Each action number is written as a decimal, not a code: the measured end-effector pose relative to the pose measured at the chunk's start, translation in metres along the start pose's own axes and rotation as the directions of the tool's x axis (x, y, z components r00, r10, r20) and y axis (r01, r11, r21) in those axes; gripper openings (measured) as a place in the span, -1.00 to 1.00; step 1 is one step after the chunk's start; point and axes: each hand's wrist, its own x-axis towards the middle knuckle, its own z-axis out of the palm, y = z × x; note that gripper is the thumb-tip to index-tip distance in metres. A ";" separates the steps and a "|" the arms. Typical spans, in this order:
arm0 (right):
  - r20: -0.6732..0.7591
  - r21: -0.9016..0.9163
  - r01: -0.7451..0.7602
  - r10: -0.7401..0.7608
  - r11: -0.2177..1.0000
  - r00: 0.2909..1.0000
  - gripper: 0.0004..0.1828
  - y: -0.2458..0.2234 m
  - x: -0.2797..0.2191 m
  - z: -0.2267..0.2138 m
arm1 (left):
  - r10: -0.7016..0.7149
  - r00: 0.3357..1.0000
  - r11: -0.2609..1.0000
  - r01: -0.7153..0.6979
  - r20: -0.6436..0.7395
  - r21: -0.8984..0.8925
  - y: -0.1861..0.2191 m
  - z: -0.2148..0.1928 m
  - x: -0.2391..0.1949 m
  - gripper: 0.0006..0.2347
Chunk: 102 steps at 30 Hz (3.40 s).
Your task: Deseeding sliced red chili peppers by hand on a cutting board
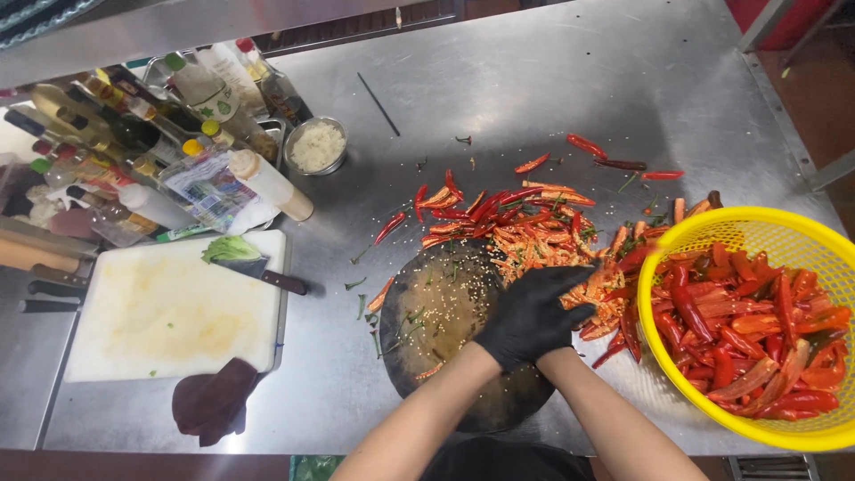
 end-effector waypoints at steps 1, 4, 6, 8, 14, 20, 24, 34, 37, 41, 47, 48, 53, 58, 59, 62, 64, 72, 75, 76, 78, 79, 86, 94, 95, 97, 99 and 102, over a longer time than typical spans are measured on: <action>0.002 -0.001 0.012 -0.012 1.000 1.000 -0.64 -0.004 -0.004 -0.011 | -0.004 1.000 1.000 0.004 -0.009 0.007 0.007 -0.009 0.007 -0.63; 0.057 -0.008 -0.013 0.013 1.000 0.998 -0.61 -0.011 -0.015 -0.046 | 0.131 0.991 0.988 -0.128 -0.031 0.082 -0.003 -0.051 0.024 -0.71; 0.109 -0.013 -0.062 0.063 0.998 0.992 -0.55 -0.019 -0.021 -0.071 | 0.035 0.999 0.933 -0.033 0.003 0.359 -0.052 -0.104 0.029 -0.71; 0.116 0.000 -0.079 0.079 0.997 0.990 -0.48 -0.020 -0.015 -0.067 | -0.101 0.994 0.810 0.109 -0.047 0.577 -0.153 -0.157 0.007 -0.74; 0.099 0.040 -0.077 0.073 0.996 0.992 -0.44 -0.022 -0.013 -0.070 | -0.815 0.569 0.411 0.698 -0.106 0.586 -0.358 -0.239 -0.078 -0.55; 0.107 0.096 -0.109 0.098 0.989 0.989 -0.39 -0.020 -0.014 -0.073 | -0.932 0.357 0.325 0.752 0.059 0.573 -0.258 -0.236 -0.049 -0.30; 0.118 0.112 -0.116 0.103 0.987 0.988 -0.38 -0.022 -0.018 -0.076 | -0.916 0.383 0.384 0.760 0.116 0.524 -0.285 -0.253 -0.056 -0.45; 0.169 0.146 -0.154 0.129 0.977 0.977 -0.37 -0.029 -0.026 -0.099 | -0.782 0.623 0.432 0.568 -0.023 0.701 -0.188 -0.234 -0.010 -0.76; 0.157 0.261 -0.185 0.147 0.947 0.977 -0.39 -0.029 -0.023 -0.091 | -0.725 0.671 0.640 0.740 -0.157 0.207 -0.147 -0.192 -0.010 -0.79; -0.018 0.146 -0.163 0.168 0.976 0.986 -0.41 -0.055 -0.031 -0.086 | -0.594 0.771 0.731 0.637 -0.232 0.244 -0.210 -0.125 -0.070 -0.78; -0.046 0.194 -0.020 0.029 0.981 0.998 -0.46 -0.108 -0.056 -0.057 | -0.690 0.713 0.454 0.557 -0.120 0.695 -0.177 -0.107 -0.093 -0.89; -0.051 0.222 -0.063 0.076 0.973 0.996 -0.46 -0.117 -0.061 -0.055 | -0.704 0.700 0.456 0.573 -0.118 0.680 -0.155 -0.110 -0.084 -0.91; -0.060 0.044 0.089 -0.086 0.995 0.994 -0.64 -0.085 -0.033 -0.023 | -0.712 0.688 0.447 0.598 -0.139 0.665 -0.202 -0.104 -0.106 -0.89; -0.038 -0.066 0.054 -0.057 0.996 0.998 -0.70 -0.040 -0.027 -0.041 | -0.736 0.659 0.417 0.622 -0.156 0.663 -0.223 -0.104 -0.115 -0.91; -0.005 -0.014 0.010 -0.010 1.000 1.000 -0.69 -0.032 -0.029 -0.058 | -0.709 0.688 0.465 0.622 -0.156 0.630 -0.223 -0.108 -0.114 -0.90; -0.008 0.010 -0.076 0.076 0.997 0.997 -0.65 -0.016 -0.026 -0.068 | -0.667 0.725 0.535 0.625 -0.170 0.568 -0.216 -0.118 -0.102 -0.87; -0.046 -0.018 -0.121 0.120 0.992 0.992 -0.63 -0.010 -0.025 -0.065 | -0.654 0.735 0.560 0.629 -0.178 0.540 -0.184 -0.113 -0.076 -0.85; 0.021 0.131 -0.127 0.126 0.983 0.992 -0.57 0.008 -0.011 -0.029 | 0.105 0.978 0.992 -0.091 0.178 -0.085 0.019 -0.052 0.033 -0.48; -0.106 0.137 -0.091 0.106 0.986 0.989 -0.59 0.013 -0.017 -0.019 | 0.084 0.987 0.978 -0.108 0.140 0.176 -0.022 -0.046 0.063 -0.58; -0.104 0.142 -0.102 0.117 0.985 0.988 -0.59 0.010 -0.019 -0.024 | 0.084 0.985 0.979 -0.110 0.152 0.171 -0.054 -0.049 0.069 -0.58; -0.283 0.061 -0.049 0.064 0.997 0.957 -0.65 0.005 -0.021 -0.033 | -0.186 0.981 0.905 0.151 0.051 0.397 -0.119 -0.054 0.083 -0.66; -0.281 0.064 -0.060 0.076 0.996 0.957 -0.65 0.005 -0.021 -0.034 | -0.186 0.981 0.907 0.147 0.062 0.395 -0.157 -0.055 0.086 -0.66; 0.004 0.213 -0.164 0.167 0.963 0.986 -0.53 0.003 -0.013 -0.054 | -0.482 0.818 0.763 0.217 0.313 0.609 -0.293 -0.032 0.120 -0.63; -0.151 0.272 -0.086 0.131 0.959 0.980 -0.58 0.004 -0.017 -0.057 | -0.680 0.691 0.521 0.222 0.245 0.824 -0.354 -0.008 0.102 -0.66; -0.192 0.266 -0.078 0.132 0.961 0.973 -0.58 0.003 -0.019 -0.056 | -0.739 0.616 0.514 0.256 0.272 0.818 -0.341 -0.014 0.102 -0.62; -0.244 0.261 -0.078 0.144 0.962 0.959 -0.59 0.003 -0.017 -0.057 | -0.781 0.543 0.512 0.276 0.307 0.813 -0.322 -0.023 0.110 -0.57; -0.228 0.259 -0.056 0.118 0.964 0.966 -0.61 0.004 -0.019 -0.055 | -0.727 0.593 0.563 0.225 0.347 0.795 -0.306 -0.029 0.110 -0.61; -0.239 0.280 -0.022 0.092 0.960 0.967 -0.64 0.006 -0.020 -0.061 | -0.517 0.779 0.702 0.149 0.354 0.696 -0.216 -0.051 0.117 -0.73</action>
